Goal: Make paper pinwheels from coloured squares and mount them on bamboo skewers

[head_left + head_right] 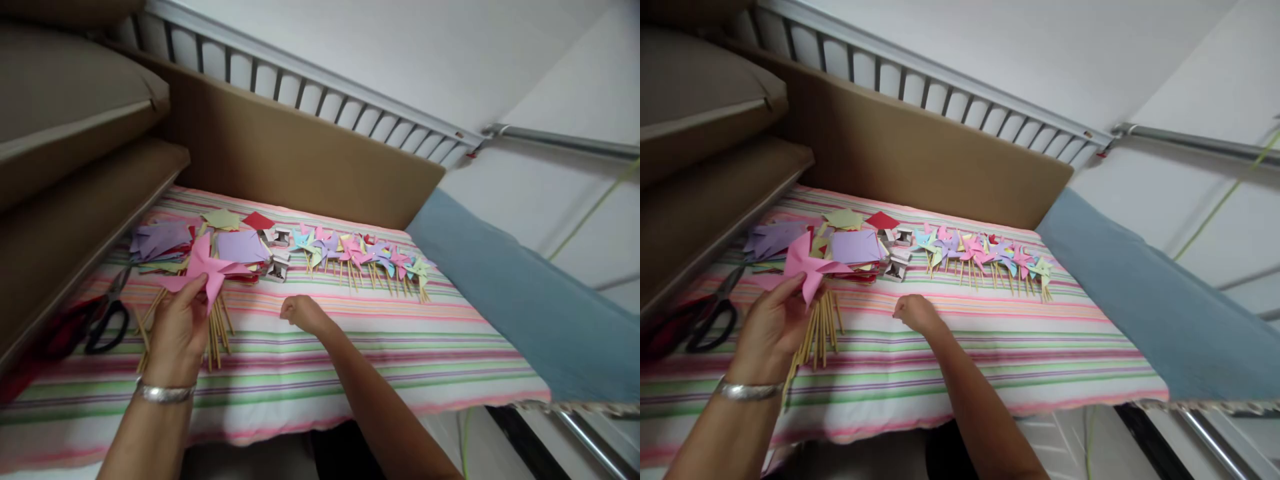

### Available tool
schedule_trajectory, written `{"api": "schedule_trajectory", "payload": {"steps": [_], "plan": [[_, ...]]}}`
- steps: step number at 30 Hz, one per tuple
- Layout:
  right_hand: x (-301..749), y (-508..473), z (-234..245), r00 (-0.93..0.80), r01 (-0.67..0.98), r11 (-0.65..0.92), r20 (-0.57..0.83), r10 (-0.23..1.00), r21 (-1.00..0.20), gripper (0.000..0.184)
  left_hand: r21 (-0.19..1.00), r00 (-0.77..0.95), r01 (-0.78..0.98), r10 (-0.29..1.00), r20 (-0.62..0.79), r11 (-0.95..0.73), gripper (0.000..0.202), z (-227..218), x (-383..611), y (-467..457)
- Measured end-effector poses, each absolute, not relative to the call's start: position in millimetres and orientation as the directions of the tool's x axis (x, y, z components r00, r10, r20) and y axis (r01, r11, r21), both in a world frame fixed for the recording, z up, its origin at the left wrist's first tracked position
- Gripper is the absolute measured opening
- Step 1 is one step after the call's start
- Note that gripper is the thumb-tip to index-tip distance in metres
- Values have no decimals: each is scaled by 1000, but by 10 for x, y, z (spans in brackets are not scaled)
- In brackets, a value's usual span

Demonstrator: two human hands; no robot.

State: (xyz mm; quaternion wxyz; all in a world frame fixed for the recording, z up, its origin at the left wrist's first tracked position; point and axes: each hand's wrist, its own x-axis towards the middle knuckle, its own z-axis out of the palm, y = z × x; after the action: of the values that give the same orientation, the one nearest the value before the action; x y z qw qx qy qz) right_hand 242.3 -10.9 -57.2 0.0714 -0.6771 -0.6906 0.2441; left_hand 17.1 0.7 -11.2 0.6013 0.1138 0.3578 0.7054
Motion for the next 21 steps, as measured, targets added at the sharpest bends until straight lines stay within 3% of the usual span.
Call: {"api": "schedule_trajectory", "payload": {"steps": [8, 12, 21], "plan": [[2445, -213, -680, 45, 865, -84, -90, 995, -494, 25, 660, -239, -751, 935, -260, -9, 15, -92, 281, -18], [2321, -336, -731, 55, 880, -62, -27, 998, -471, 20, 673, -219, -740, 941, -260, 14, 16, -130, 345, -27], [2256, -283, -771, 6, 902, -27, -49, 999, -430, 22, 714, -101, -679, 942, -320, 170, 14, -267, 455, -22]]}}
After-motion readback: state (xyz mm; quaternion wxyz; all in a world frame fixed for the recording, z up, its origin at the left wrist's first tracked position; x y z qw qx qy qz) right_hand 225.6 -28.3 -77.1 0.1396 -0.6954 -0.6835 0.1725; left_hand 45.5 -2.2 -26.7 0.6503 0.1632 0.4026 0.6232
